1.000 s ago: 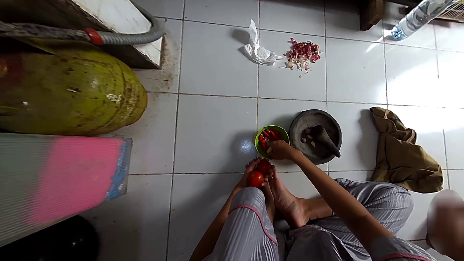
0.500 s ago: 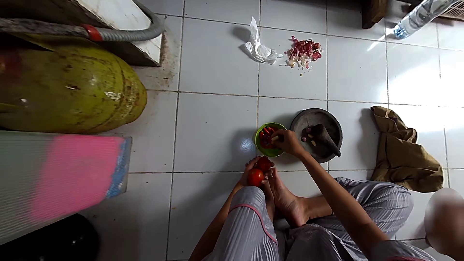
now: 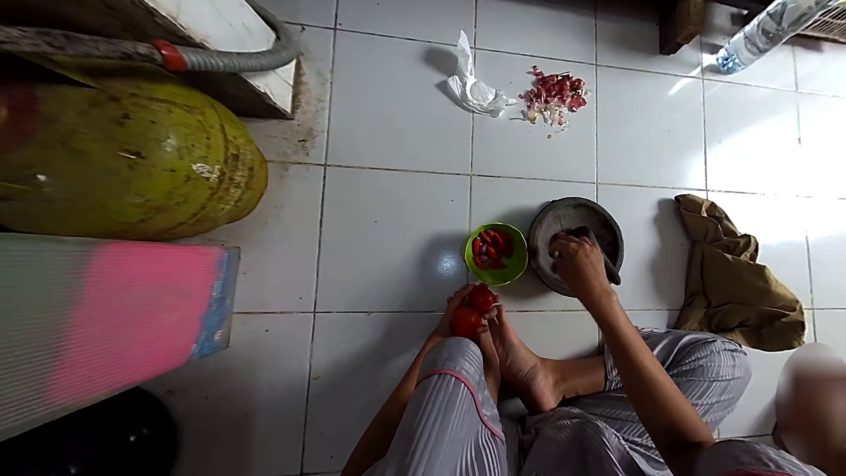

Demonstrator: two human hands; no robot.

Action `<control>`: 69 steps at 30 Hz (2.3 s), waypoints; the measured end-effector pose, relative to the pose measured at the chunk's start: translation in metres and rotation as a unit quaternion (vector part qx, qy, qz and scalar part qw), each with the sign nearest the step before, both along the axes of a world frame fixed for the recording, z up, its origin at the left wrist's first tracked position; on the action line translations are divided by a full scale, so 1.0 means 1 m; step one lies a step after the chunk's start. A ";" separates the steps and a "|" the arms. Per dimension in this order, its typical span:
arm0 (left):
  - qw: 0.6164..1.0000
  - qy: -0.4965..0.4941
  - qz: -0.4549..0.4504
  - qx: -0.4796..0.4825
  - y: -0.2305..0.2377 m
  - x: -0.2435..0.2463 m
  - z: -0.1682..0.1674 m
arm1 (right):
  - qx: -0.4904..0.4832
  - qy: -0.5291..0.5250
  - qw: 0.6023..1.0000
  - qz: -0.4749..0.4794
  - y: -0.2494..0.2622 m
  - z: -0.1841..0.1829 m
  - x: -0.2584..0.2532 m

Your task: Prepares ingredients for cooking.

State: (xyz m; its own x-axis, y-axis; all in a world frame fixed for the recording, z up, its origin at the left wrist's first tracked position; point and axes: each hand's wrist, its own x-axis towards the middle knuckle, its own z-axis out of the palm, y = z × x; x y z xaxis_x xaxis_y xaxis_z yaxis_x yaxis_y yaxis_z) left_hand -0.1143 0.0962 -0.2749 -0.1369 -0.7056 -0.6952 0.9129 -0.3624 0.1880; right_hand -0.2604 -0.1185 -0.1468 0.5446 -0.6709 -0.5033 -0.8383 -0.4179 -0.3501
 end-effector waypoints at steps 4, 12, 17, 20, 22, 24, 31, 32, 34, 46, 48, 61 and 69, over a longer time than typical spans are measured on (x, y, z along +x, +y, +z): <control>1.000 -0.002 0.008 0.007 -0.003 -0.001 0.007 | -0.032 -0.128 0.991 0.025 0.029 -0.015 0.041; 1.000 0.012 0.012 -0.003 0.002 0.000 0.000 | 0.023 0.008 0.993 0.118 0.046 -0.061 0.090; 0.999 0.036 0.009 -0.011 0.004 0.001 -0.005 | 0.041 0.075 0.989 0.124 0.031 -0.037 0.077; 1.000 0.004 0.006 -0.005 0.001 -0.001 -0.002 | 0.039 -0.037 0.991 0.126 0.029 -0.054 0.068; 1.000 0.016 0.013 -0.012 0.001 -0.001 -0.001 | 0.055 -0.104 0.985 0.125 0.035 -0.065 0.069; 0.999 0.027 0.015 -0.022 0.002 0.000 -0.001 | 0.069 -0.108 0.984 0.124 0.045 -0.069 0.074; 1.000 -0.016 0.010 0.005 -0.001 -0.002 0.006 | 0.017 -0.050 0.993 0.105 0.063 -0.074 0.088; 1.000 -0.018 0.011 0.011 -0.003 -0.002 0.009 | 0.011 -0.042 0.993 0.106 0.064 -0.073 0.089; 1.000 -0.021 0.012 0.009 -0.003 -0.002 0.011 | 0.010 -0.036 0.994 0.107 0.064 -0.073 0.090; 1.000 -0.011 0.010 0.010 -0.004 -0.002 0.010 | 0.018 -0.041 0.995 0.092 0.060 -0.086 0.099; 1.000 -0.017 0.003 0.015 -0.004 -0.001 0.012 | 0.013 -0.047 0.995 0.084 0.061 -0.087 0.102; 1.000 0.007 -0.006 0.013 -0.004 0.000 0.013 | 0.021 -0.027 0.998 0.044 0.065 -0.088 0.109; 1.000 0.021 -0.007 -0.010 0.001 0.003 0.001 | 0.116 -0.103 0.987 0.035 0.037 -0.066 0.091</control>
